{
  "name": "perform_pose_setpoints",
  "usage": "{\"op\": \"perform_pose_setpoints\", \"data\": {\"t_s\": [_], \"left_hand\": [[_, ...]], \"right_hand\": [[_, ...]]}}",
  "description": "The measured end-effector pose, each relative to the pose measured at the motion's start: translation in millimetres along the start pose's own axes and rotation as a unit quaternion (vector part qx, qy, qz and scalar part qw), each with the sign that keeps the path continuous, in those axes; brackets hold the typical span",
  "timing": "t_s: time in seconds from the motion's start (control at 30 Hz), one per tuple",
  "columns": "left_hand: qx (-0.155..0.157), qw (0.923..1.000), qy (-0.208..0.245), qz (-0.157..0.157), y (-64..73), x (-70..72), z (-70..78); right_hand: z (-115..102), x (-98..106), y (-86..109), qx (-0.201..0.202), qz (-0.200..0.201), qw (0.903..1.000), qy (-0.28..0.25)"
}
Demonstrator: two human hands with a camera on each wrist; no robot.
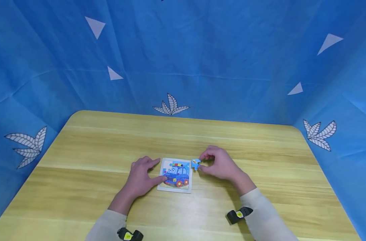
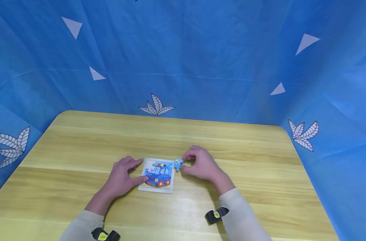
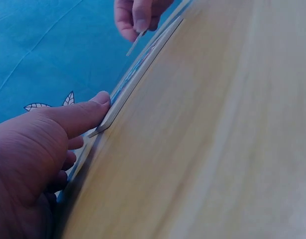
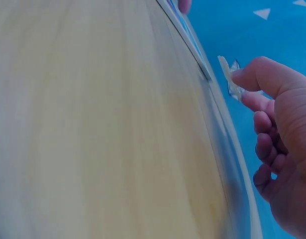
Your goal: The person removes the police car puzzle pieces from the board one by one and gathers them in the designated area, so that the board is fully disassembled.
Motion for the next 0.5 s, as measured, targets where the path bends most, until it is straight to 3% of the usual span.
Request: {"op": "perform_pose_setpoints", "data": {"t_s": [0.5], "left_hand": [[-0.020,0.9997,-0.016,-0.001,2.3,-0.5,2.7]], "right_hand": [[27,37,32.7,-0.039,0.017,0.9980,0.046]]}}
Point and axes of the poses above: each hand's wrist, its own y-axis away from the middle knuckle, its own x-axis out of the back of the hand, z = x × y, the point moved 6 cm from there along -y, towards the middle knuckle, and after that the axes turned 10 degrees about x, right-handed, at the moved point
